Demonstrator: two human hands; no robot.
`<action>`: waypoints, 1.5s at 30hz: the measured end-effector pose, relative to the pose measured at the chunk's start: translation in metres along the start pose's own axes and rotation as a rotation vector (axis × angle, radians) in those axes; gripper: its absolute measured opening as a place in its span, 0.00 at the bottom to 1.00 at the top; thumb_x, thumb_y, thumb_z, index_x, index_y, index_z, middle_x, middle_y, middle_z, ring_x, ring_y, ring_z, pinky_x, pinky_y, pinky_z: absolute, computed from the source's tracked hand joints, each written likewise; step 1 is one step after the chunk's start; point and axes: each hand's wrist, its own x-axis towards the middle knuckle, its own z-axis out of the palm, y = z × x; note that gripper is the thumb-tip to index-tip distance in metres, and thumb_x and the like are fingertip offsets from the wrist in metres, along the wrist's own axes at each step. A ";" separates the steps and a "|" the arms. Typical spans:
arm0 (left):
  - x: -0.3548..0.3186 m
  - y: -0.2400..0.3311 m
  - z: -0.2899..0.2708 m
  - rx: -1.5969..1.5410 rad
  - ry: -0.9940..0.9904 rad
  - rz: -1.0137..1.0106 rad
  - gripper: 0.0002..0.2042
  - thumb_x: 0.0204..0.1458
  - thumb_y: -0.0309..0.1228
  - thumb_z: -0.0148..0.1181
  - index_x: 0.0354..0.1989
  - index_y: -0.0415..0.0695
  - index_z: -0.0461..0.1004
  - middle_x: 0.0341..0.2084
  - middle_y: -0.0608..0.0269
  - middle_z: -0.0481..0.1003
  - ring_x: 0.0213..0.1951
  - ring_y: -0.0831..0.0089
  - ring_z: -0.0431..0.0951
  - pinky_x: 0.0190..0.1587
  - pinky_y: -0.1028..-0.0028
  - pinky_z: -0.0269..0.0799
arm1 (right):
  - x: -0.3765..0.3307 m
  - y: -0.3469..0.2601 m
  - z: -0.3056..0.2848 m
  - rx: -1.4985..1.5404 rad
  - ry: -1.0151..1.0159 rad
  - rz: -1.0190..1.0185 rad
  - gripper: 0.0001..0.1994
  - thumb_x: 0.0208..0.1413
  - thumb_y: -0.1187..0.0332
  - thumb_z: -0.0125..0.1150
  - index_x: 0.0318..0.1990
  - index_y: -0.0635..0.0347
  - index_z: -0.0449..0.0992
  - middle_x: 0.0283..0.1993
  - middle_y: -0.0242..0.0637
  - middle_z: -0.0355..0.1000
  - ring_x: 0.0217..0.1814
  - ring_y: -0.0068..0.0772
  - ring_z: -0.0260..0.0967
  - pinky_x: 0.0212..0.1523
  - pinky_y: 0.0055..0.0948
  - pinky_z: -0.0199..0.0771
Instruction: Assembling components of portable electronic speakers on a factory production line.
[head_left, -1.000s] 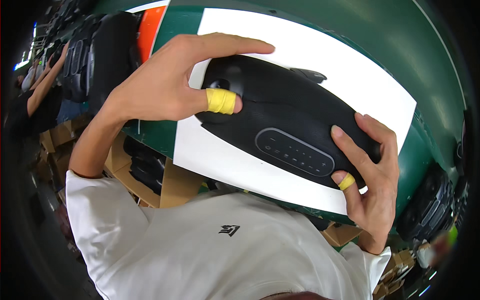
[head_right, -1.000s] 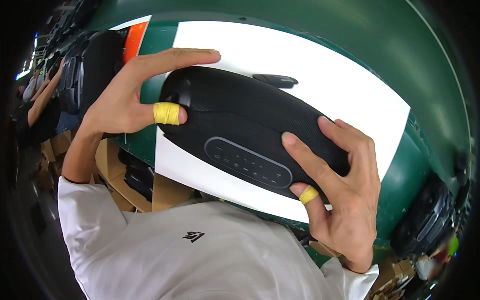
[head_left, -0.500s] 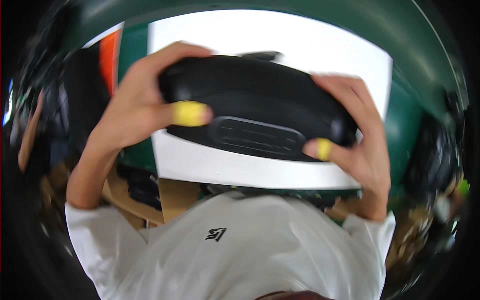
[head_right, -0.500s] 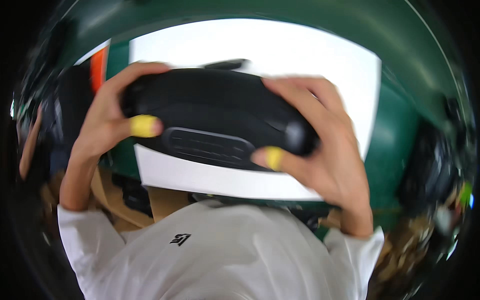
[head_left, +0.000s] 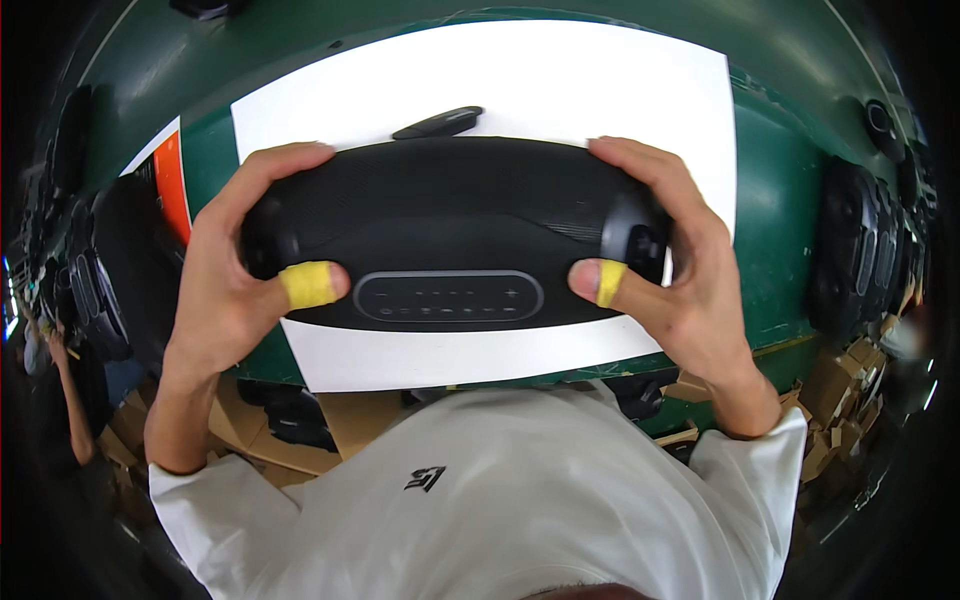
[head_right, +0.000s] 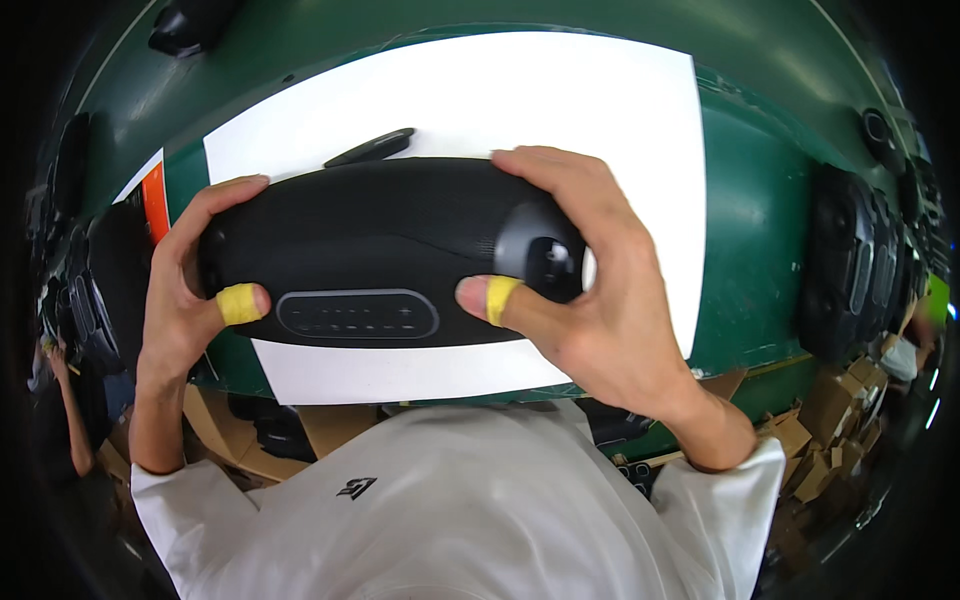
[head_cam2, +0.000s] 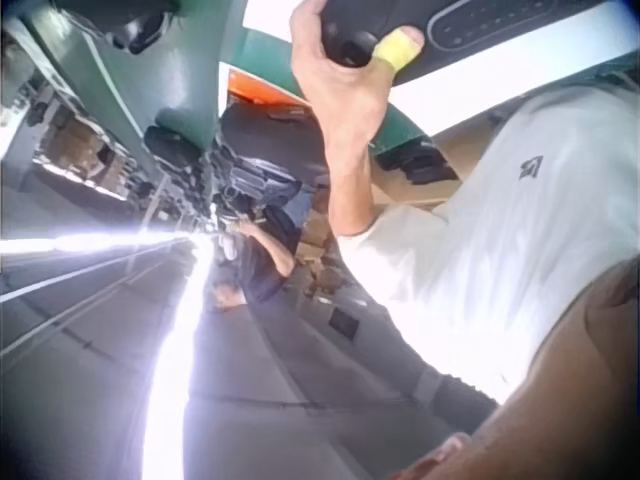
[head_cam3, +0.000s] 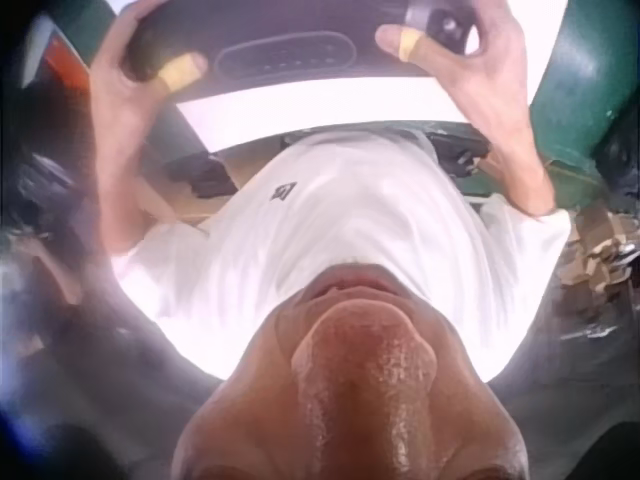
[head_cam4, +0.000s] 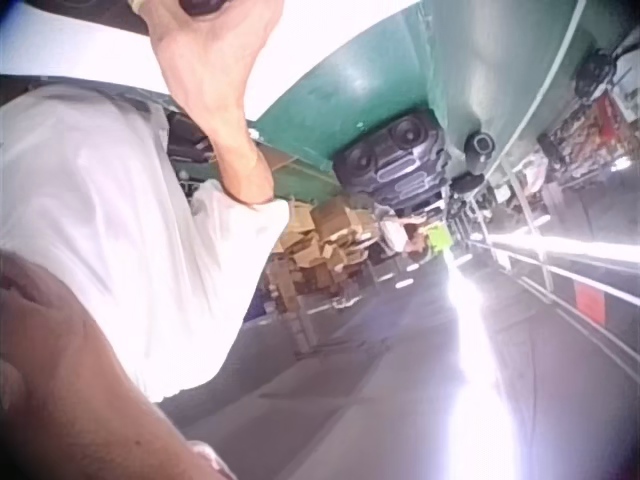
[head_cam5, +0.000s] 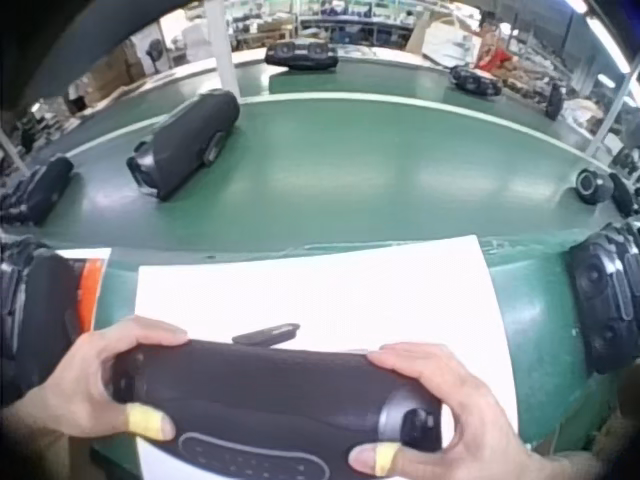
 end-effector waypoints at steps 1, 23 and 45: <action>0.000 -0.001 -0.001 0.001 0.012 -0.014 0.38 0.42 0.29 0.84 0.66 0.40 0.77 0.57 0.57 0.79 0.61 0.62 0.78 0.70 0.67 0.66 | 0.002 -0.002 -0.001 0.006 -0.017 -0.003 0.39 0.49 0.72 0.82 0.72 0.65 0.75 0.70 0.43 0.71 0.73 0.40 0.70 0.75 0.34 0.64; 0.012 0.003 -0.013 0.771 -0.257 0.603 0.28 0.51 0.43 0.70 0.64 0.62 0.85 0.69 0.33 0.73 0.66 0.37 0.78 0.65 0.43 0.76 | 0.052 -0.062 -0.015 -0.758 -0.604 -0.345 0.43 0.33 0.84 0.67 0.65 0.42 0.86 0.78 0.62 0.68 0.76 0.76 0.69 0.68 0.61 0.82; 0.021 -0.002 0.004 0.469 0.354 0.375 0.29 0.56 0.45 0.78 0.62 0.41 0.81 0.55 0.48 0.83 0.58 0.56 0.82 0.61 0.63 0.78 | 0.081 -0.077 0.019 -0.691 -0.652 -0.272 0.51 0.48 0.55 0.82 0.77 0.72 0.67 0.65 0.65 0.78 0.65 0.59 0.80 0.69 0.40 0.76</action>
